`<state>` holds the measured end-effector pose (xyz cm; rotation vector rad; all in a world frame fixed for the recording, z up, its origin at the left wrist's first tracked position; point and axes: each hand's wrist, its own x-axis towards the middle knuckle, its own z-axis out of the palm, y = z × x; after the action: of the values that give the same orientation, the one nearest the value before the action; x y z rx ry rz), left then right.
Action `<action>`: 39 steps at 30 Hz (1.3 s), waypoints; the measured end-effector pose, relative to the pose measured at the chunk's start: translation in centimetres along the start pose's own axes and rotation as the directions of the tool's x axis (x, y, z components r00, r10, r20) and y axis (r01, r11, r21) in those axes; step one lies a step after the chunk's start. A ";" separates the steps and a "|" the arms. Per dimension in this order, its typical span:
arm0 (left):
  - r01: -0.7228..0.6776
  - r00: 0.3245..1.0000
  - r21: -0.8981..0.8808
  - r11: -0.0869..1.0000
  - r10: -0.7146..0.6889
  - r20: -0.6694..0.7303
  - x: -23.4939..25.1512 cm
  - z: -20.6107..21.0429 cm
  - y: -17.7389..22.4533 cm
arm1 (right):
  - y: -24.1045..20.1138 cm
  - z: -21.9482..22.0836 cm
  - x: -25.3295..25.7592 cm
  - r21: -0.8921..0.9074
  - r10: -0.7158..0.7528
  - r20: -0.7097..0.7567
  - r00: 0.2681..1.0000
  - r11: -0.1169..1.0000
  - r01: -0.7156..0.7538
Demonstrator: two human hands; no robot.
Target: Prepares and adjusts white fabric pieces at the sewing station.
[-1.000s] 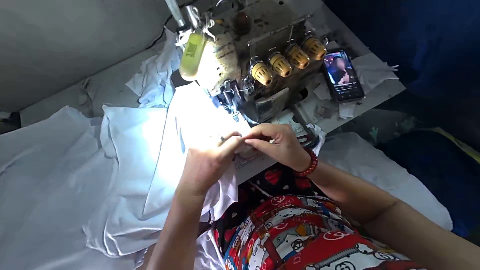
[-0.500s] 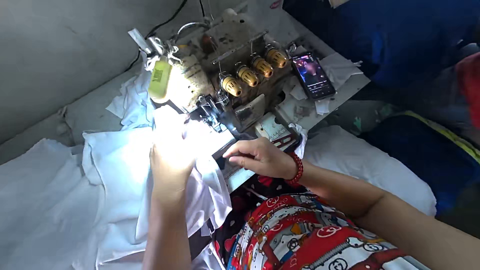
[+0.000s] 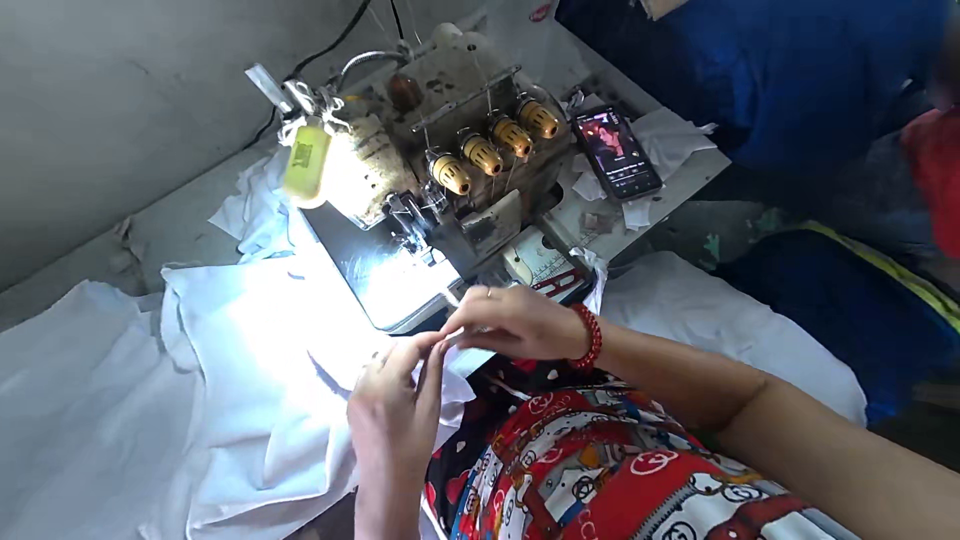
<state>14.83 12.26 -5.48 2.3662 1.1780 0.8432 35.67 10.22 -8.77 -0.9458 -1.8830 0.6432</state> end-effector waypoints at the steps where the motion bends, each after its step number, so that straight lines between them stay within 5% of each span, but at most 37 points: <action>1: -0.028 0.999 0.024 0.999 0.027 0.034 0.7 0.4 -0.1 | 0.3 -0.7 0.0 -0.053 0.036 -0.017 0.999 0.998 -0.037; 7: -0.182 0.983 0.125 0.975 0.175 0.063 3.1 1.8 0.7 | 1.1 -2.9 -0.6 -0.203 0.092 -0.179 0.980 0.971 -0.128; 13: -0.344 0.924 0.054 0.937 0.327 0.200 1.0 -1.1 -2.8 | -2.1 -3.6 -2.6 -0.195 -0.019 -0.132 0.991 0.981 -0.007; 16: -0.353 0.926 0.256 0.900 0.296 0.235 -0.5 -5.2 -6.6 | -3.2 -4.5 -4.1 -0.186 -0.024 -0.081 0.996 0.982 0.009; 20: -0.173 0.971 0.377 0.910 0.094 0.218 -3.1 -10.2 -9.0 | -3.7 -3.4 -5.8 -0.081 0.026 0.016 1.000 0.996 -0.025; 23: -0.072 0.973 0.331 0.941 -0.006 0.229 -3.4 -10.8 -7.2 | -4.2 -1.5 -6.4 0.021 0.005 0.069 0.998 1.000 -0.006; 27: -0.138 0.934 -0.032 0.990 0.140 0.327 -2.4 -6.5 -1.2 | -5.5 -0.4 -5.2 0.073 -0.113 0.097 0.989 0.992 0.106; 31: -0.181 0.922 -0.062 0.982 0.191 0.337 -1.6 -2.9 3.0 | -7.3 0.0 -3.6 0.098 -0.087 -0.152 0.985 0.990 0.102; 34: -0.181 0.951 0.026 0.983 0.168 0.261 -0.1 -5.1 4.0 | -7.4 1.5 -2.8 0.197 0.062 -0.280 0.958 0.980 -0.006; 39: -0.212 0.970 -0.017 0.977 0.213 0.117 0.6 -11.8 4.5 | -4.9 7.7 -2.8 0.317 0.090 -0.096 0.991 0.947 -0.055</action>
<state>10.06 10.73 6.17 2.5331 0.8869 0.7569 27.98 4.72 -10.00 -0.8269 -1.5949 0.8881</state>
